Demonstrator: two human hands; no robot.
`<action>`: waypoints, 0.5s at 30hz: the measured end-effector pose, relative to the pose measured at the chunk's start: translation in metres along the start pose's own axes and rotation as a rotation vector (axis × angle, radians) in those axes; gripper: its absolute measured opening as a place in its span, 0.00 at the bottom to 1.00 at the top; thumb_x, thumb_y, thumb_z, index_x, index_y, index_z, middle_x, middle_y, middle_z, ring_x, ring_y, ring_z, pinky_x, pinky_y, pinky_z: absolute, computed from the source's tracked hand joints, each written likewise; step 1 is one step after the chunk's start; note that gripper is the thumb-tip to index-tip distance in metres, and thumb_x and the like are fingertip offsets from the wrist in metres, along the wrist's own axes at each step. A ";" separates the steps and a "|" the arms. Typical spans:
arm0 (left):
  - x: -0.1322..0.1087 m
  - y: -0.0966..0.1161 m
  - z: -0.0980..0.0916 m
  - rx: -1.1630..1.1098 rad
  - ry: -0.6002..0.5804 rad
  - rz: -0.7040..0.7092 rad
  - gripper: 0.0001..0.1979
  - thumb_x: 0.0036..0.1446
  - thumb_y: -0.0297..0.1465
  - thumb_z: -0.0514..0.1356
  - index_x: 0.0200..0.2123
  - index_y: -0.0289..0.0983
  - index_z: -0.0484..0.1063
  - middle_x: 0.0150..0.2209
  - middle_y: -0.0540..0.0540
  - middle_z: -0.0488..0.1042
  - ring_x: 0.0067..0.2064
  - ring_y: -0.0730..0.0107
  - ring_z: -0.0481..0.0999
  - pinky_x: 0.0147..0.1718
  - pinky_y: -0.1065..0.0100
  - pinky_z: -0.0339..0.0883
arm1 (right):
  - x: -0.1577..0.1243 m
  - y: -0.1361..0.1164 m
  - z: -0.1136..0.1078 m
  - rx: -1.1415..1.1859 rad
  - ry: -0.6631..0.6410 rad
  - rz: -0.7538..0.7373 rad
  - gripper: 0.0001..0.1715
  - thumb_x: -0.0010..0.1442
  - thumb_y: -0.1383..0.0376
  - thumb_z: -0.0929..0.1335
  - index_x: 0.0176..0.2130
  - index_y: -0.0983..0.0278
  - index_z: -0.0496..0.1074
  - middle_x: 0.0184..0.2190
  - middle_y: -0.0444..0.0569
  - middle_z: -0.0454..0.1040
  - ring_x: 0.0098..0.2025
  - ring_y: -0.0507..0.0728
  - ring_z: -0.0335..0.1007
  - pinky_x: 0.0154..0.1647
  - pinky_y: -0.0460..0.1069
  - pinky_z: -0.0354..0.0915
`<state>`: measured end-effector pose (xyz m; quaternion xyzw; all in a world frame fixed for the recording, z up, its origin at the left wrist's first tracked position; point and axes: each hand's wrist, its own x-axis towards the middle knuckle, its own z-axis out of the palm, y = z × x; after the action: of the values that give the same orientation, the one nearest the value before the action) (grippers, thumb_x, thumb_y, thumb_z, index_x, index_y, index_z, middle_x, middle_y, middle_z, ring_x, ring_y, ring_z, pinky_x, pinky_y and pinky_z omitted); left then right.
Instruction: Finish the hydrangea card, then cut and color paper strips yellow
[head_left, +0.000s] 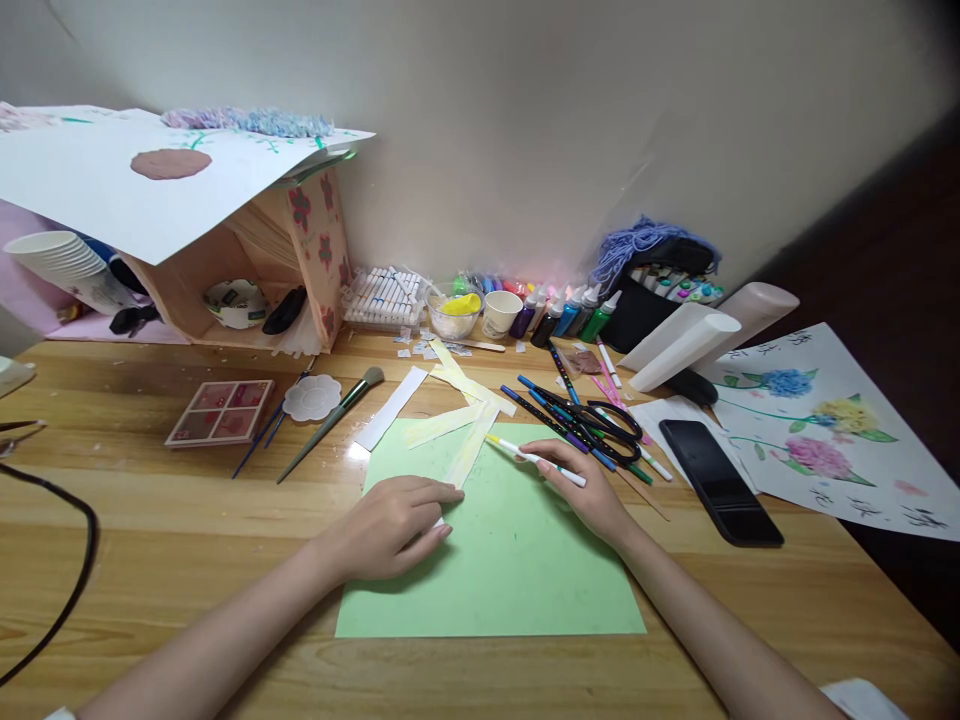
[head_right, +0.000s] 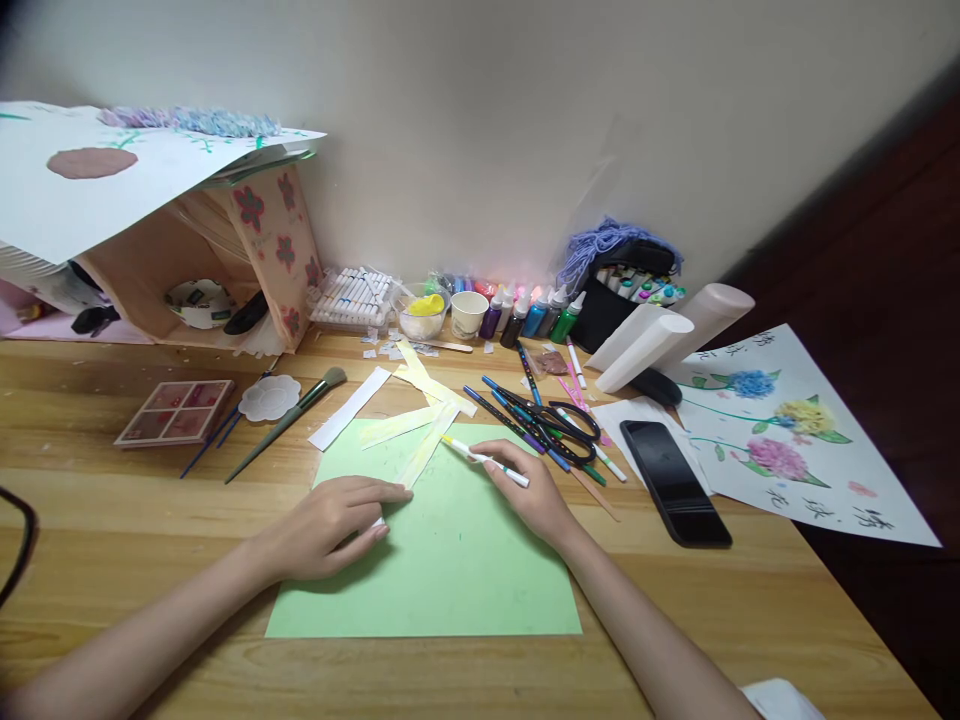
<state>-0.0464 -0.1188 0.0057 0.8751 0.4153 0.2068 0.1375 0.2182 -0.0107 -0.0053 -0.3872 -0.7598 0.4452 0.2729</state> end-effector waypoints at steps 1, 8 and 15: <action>0.000 0.000 0.000 0.003 0.021 0.018 0.10 0.61 0.30 0.50 0.30 0.36 0.68 0.51 0.45 0.72 0.50 0.65 0.72 0.47 0.63 0.67 | -0.001 -0.001 0.001 0.004 -0.022 -0.007 0.15 0.61 0.58 0.63 0.43 0.62 0.72 0.43 0.51 0.74 0.47 0.60 0.69 0.47 0.52 0.63; -0.001 -0.002 0.001 0.045 0.119 0.062 0.10 0.58 0.29 0.51 0.26 0.36 0.69 0.45 0.44 0.76 0.43 0.65 0.76 0.42 0.63 0.70 | -0.014 -0.017 0.015 -0.036 -0.255 -0.062 0.14 0.63 0.61 0.62 0.46 0.59 0.71 0.43 0.50 0.73 0.45 0.57 0.69 0.46 0.51 0.63; -0.001 -0.001 0.001 0.067 0.086 0.040 0.12 0.59 0.30 0.51 0.25 0.36 0.69 0.44 0.44 0.77 0.41 0.65 0.77 0.39 0.64 0.70 | -0.014 -0.016 0.018 -0.081 -0.230 -0.050 0.13 0.62 0.62 0.62 0.46 0.60 0.71 0.40 0.50 0.73 0.40 0.57 0.69 0.41 0.50 0.63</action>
<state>-0.0472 -0.1192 0.0042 0.8778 0.4098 0.2326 0.0859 0.2068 -0.0357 0.0000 -0.3255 -0.8127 0.4488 0.1792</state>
